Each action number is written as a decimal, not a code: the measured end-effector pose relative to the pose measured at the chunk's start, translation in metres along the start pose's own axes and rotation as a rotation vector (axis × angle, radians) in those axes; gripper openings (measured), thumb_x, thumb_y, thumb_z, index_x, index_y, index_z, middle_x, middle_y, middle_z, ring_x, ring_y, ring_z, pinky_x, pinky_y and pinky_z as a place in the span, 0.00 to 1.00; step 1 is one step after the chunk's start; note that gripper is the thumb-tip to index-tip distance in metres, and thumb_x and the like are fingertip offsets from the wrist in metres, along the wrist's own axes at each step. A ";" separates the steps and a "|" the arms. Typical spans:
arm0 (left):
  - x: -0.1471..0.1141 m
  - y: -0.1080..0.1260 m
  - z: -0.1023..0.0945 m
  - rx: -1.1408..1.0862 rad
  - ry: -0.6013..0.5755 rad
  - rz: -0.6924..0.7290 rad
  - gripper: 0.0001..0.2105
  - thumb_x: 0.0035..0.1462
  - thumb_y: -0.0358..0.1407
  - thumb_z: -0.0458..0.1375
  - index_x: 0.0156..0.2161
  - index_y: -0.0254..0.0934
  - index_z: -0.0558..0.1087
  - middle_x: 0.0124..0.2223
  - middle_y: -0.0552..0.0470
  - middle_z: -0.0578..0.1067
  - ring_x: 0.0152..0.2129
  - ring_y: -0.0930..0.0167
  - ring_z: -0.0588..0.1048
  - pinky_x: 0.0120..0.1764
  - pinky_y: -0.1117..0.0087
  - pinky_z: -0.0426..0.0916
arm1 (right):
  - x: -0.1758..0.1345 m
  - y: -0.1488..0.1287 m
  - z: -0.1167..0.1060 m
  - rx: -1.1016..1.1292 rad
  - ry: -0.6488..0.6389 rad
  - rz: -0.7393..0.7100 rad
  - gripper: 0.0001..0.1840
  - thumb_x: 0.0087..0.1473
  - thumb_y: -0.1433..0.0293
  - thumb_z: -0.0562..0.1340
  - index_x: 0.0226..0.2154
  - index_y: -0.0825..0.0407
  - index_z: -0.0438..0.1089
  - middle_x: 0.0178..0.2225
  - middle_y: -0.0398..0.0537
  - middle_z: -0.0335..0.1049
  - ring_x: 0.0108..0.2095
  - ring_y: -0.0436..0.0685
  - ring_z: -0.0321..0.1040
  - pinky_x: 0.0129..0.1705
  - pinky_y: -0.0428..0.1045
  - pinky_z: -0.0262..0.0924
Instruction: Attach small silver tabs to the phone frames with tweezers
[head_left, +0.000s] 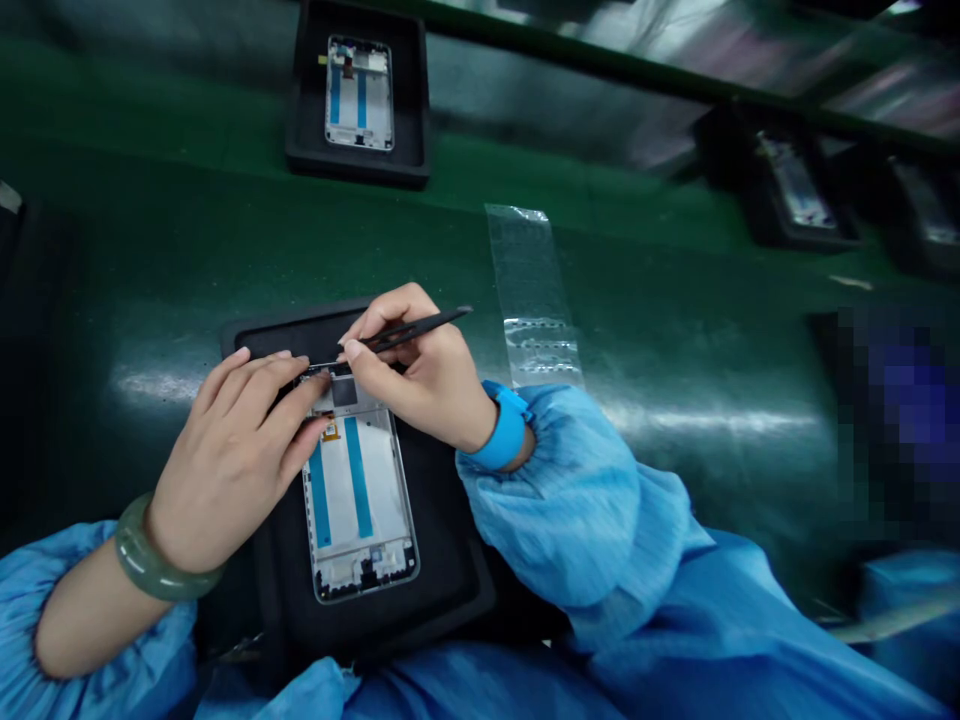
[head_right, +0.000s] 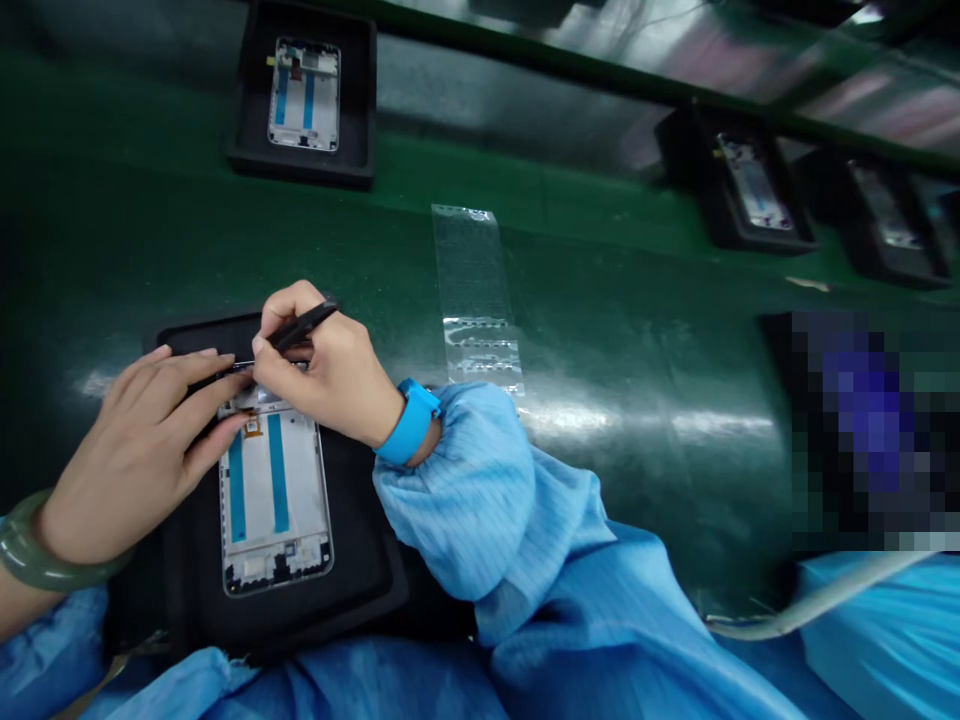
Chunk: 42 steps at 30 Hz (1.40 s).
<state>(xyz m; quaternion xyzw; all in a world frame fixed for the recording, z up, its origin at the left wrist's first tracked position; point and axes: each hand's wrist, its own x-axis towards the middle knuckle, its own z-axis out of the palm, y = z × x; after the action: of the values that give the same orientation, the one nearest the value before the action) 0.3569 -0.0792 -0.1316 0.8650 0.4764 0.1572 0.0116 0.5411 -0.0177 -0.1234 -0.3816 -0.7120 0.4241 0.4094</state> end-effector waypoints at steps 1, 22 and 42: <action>0.000 0.000 0.000 0.002 0.003 0.002 0.17 0.58 0.37 0.53 0.52 0.35 0.66 0.50 0.43 0.69 0.50 0.61 0.67 0.56 0.53 0.58 | 0.000 -0.001 0.000 -0.022 -0.001 -0.008 0.07 0.52 0.71 0.59 0.31 0.51 0.57 0.30 0.41 0.62 0.28 0.46 0.64 0.28 0.43 0.63; -0.001 -0.002 0.002 -0.040 0.007 0.010 0.16 0.58 0.37 0.52 0.51 0.36 0.66 0.50 0.43 0.68 0.50 0.60 0.66 0.55 0.52 0.58 | -0.003 0.000 0.003 -0.262 0.037 -0.182 0.06 0.50 0.75 0.58 0.29 0.49 0.59 0.30 0.42 0.64 0.30 0.49 0.64 0.33 0.47 0.62; 0.001 0.001 0.003 -0.046 0.016 -0.009 0.15 0.59 0.36 0.52 0.50 0.35 0.66 0.50 0.43 0.69 0.50 0.61 0.66 0.56 0.52 0.58 | -0.004 0.003 0.003 -0.243 0.001 -0.197 0.05 0.52 0.72 0.60 0.30 0.50 0.60 0.31 0.43 0.66 0.33 0.50 0.67 0.35 0.47 0.64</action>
<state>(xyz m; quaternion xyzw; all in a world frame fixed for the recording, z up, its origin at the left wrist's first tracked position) 0.3591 -0.0789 -0.1337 0.8610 0.4767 0.1751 0.0283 0.5410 -0.0214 -0.1279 -0.3570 -0.7918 0.2925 0.4001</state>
